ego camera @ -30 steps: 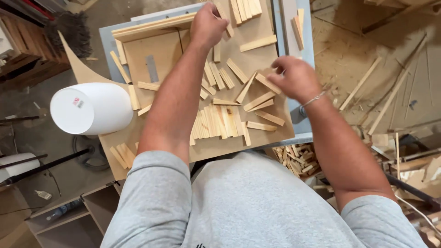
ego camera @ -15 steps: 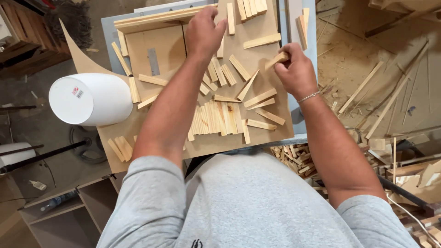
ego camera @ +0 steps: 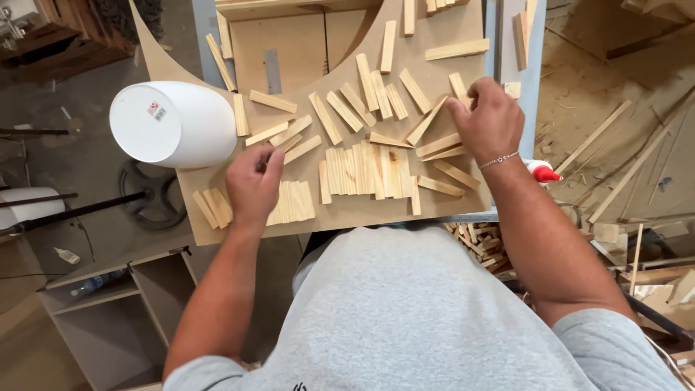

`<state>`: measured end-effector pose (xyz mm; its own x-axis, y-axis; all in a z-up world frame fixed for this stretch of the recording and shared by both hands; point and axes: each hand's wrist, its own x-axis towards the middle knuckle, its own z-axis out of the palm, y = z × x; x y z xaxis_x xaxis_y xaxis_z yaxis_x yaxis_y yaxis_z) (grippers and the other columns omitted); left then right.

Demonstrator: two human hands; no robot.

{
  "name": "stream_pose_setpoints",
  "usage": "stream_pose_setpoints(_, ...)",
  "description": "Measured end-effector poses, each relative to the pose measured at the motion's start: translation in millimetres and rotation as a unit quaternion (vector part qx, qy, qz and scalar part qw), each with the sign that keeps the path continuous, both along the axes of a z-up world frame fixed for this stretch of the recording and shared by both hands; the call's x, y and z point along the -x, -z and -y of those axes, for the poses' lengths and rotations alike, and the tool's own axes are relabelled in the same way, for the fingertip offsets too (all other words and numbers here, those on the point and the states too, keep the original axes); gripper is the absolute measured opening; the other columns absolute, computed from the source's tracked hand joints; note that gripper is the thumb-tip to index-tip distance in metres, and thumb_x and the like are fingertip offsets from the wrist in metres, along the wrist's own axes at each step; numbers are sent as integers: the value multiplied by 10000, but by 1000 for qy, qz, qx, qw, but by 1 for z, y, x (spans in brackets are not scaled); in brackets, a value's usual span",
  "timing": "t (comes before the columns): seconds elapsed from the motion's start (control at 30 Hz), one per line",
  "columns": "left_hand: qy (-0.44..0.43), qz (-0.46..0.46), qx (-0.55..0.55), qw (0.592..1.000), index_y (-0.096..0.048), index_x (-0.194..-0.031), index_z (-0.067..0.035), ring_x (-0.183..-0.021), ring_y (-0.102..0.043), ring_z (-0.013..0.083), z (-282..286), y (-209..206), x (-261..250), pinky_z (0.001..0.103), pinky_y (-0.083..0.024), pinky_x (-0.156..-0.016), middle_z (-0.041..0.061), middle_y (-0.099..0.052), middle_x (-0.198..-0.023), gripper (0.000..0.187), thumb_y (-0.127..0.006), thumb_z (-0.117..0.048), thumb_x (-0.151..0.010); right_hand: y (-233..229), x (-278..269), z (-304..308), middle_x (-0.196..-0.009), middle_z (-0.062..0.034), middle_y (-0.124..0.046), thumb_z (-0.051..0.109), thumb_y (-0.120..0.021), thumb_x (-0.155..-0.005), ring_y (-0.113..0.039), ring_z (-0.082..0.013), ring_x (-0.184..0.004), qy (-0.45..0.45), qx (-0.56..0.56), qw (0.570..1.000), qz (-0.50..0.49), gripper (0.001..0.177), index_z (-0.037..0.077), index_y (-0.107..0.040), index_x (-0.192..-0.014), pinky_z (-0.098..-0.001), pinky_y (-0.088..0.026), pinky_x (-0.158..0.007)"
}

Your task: Sorting and arranging small wooden slats on a workbench

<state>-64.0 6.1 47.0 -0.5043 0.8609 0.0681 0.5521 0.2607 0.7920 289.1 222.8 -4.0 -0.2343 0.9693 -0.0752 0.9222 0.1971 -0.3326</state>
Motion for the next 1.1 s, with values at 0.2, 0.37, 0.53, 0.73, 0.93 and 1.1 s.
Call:
stream_pose_setpoints(0.2,-31,29,-42,998,-798,-927,-85,-782,-728,332,40,13,19,394,-552,-724,144,-727,-792,40,-762,-82,-942,-40,71,30,-892,-177,-773,698,-605,-937,-733,-450,-949,0,199,972,126,559,176,-803,-922,-543,-564,-800)
stream_pose_setpoints(0.37,-25,2,-51,998,-796,-926,-105,-775,-731,325,61,18,52,392,-559,-707,120,-740,-808,21,-776,-112,-923,-9,60,30,-883,-173,-786,600,-578,-965,-752,-448,-911,21,150,969,195,477,192,-825,-954,-545,-582,-777)
stream_pose_setpoints(0.53,37,-128,-45,990,-774,-945,-187,-800,-726,239,67,54,83,363,-557,-736,22,-739,-852,68,-796,-229,-896,17,46,20,-807,-182,-759,489,-589,-953,-753,-453,-801,42,47,974,218,379,170,-788,-911,-525,-587,-710)
stream_pose_setpoints(0.73,94,-293,-52,950,-701,-1138,-109,-985,-686,289,27,72,79,387,-594,-824,88,-656,-1148,341,-801,-159,-816,13,68,50,-799,-89,-672,391,-664,-945,-737,-392,-692,46,-78,978,187,234,175,-746,-907,-485,-588,-665)
stream_pose_setpoints(0.93,90,-319,-39,943,-631,-921,-125,-711,-586,299,1,81,84,426,-450,-518,64,-598,-934,202,-643,-13,-755,-5,98,73,-1069,-72,-600,286,-768,-984,-507,-256,-919,22,-133,981,141,228,105,-701,-1106,-377,-414,-848)
stream_pose_setpoints(1.1,103,-271,1,957,-686,-1027,-229,-700,-682,230,1,118,82,343,-580,-619,-3,-623,-851,208,-716,-303,-834,10,171,107,-877,-85,-705,227,-794,-877,-701,-315,-873,-225,-121,965,-64,144,146,-738,-982,-431,-560,-810)
